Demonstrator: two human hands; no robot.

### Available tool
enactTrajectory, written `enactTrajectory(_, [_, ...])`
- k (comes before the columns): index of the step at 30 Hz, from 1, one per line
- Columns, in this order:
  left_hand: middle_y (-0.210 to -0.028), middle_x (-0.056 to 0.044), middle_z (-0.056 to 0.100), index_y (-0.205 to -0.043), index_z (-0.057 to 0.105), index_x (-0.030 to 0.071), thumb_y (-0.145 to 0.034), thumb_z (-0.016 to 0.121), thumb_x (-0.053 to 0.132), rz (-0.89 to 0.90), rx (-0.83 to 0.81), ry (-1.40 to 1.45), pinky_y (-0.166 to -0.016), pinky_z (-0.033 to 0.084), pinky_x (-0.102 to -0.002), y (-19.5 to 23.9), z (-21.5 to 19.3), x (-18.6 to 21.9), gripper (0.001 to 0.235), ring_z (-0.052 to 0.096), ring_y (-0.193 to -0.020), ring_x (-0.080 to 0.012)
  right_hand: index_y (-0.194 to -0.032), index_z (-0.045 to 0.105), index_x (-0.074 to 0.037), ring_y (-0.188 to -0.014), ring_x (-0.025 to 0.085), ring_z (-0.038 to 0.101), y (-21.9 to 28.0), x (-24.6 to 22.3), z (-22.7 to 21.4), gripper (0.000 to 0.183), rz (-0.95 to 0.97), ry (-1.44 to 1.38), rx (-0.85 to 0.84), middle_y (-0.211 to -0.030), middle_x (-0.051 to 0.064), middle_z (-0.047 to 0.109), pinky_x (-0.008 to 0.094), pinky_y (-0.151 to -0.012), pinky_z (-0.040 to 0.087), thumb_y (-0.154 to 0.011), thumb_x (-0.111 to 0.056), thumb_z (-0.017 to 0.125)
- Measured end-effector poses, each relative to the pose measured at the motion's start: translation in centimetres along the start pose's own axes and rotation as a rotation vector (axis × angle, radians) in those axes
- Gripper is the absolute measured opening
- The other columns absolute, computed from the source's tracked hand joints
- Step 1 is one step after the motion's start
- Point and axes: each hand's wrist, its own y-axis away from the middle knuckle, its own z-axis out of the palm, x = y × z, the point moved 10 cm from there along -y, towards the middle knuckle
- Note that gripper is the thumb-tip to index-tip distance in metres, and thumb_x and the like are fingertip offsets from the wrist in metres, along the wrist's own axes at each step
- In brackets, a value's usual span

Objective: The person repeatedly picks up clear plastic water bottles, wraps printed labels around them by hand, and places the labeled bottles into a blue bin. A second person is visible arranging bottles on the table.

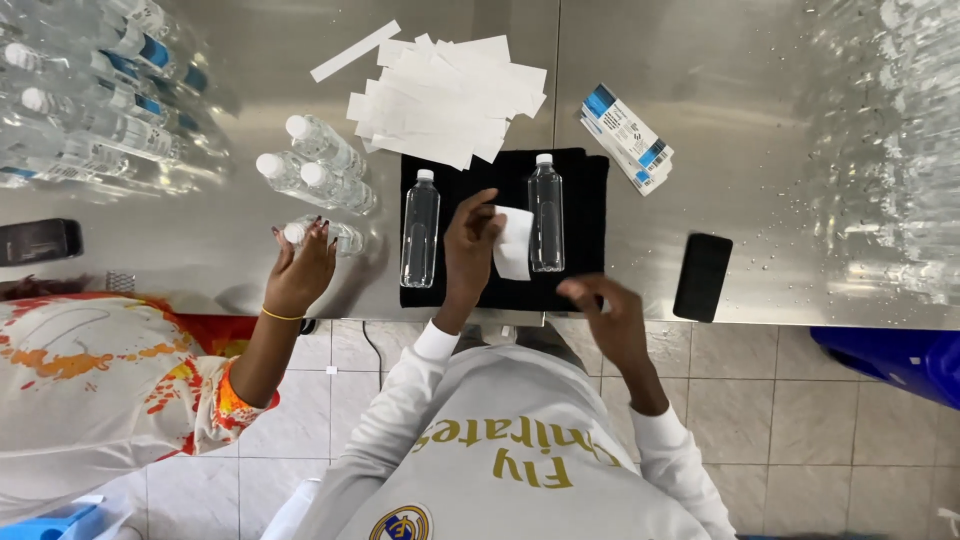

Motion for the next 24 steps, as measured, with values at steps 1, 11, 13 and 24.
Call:
enactTrajectory(1, [-0.11,-0.01,0.069,-0.148,0.067,0.015,-0.106,0.08,0.035,0.005,-0.095,-0.043,-0.092,0.056,-0.038,0.5,1.6,0.4,0.049,0.064,-0.099,-0.0177,-0.119,0.081,-0.011,-0.105,0.022,0.079,-0.7,0.8,-2.2,0.018,0.019,-0.053,0.164,-0.108,0.008,0.082,0.043,-0.101,0.059,-0.109,-0.025,0.075])
enactTrajectory(11, [-0.13,-0.01,0.07,-0.128,0.072,0.014,-0.107,0.077,0.025,0.247,-0.043,-0.212,-0.106,0.054,-0.044,4.6,4.2,5.8,0.025,0.069,-0.122,-0.0265,-0.121,0.078,0.0,-0.087,0.024,0.08,-4.0,1.5,-0.6,0.02,0.053,-0.197,0.162,-0.097,0.017,0.078,0.043,-0.087,0.065,-0.11,-0.015,0.072])
enactTrajectory(13, [-0.129,-0.015,0.069,-0.127,0.071,0.009,-0.118,0.055,0.03,0.232,-0.075,-0.15,-0.107,0.053,-0.046,5.4,4.2,5.5,0.028,0.069,-0.124,-0.031,-0.122,0.075,0.004,-0.085,0.024,0.079,-3.7,1.4,-0.4,0.024,0.116,-0.272,0.193,-0.094,0.018,0.075,0.045,-0.089,0.066,-0.111,-0.017,0.068])
enactTrajectory(24, [-0.12,-0.018,0.081,-0.13,0.078,0.007,-0.117,0.057,0.041,-0.06,-0.101,0.077,-0.101,0.059,-0.041,5.8,6.4,2.1,0.042,0.075,-0.115,-0.0227,-0.122,0.079,0.0,-0.088,0.02,0.076,-3.3,1.2,2.9,0.024,0.05,-0.312,0.112,-0.092,0.014,0.075,0.042,-0.089,0.062,-0.112,-0.019,0.068])
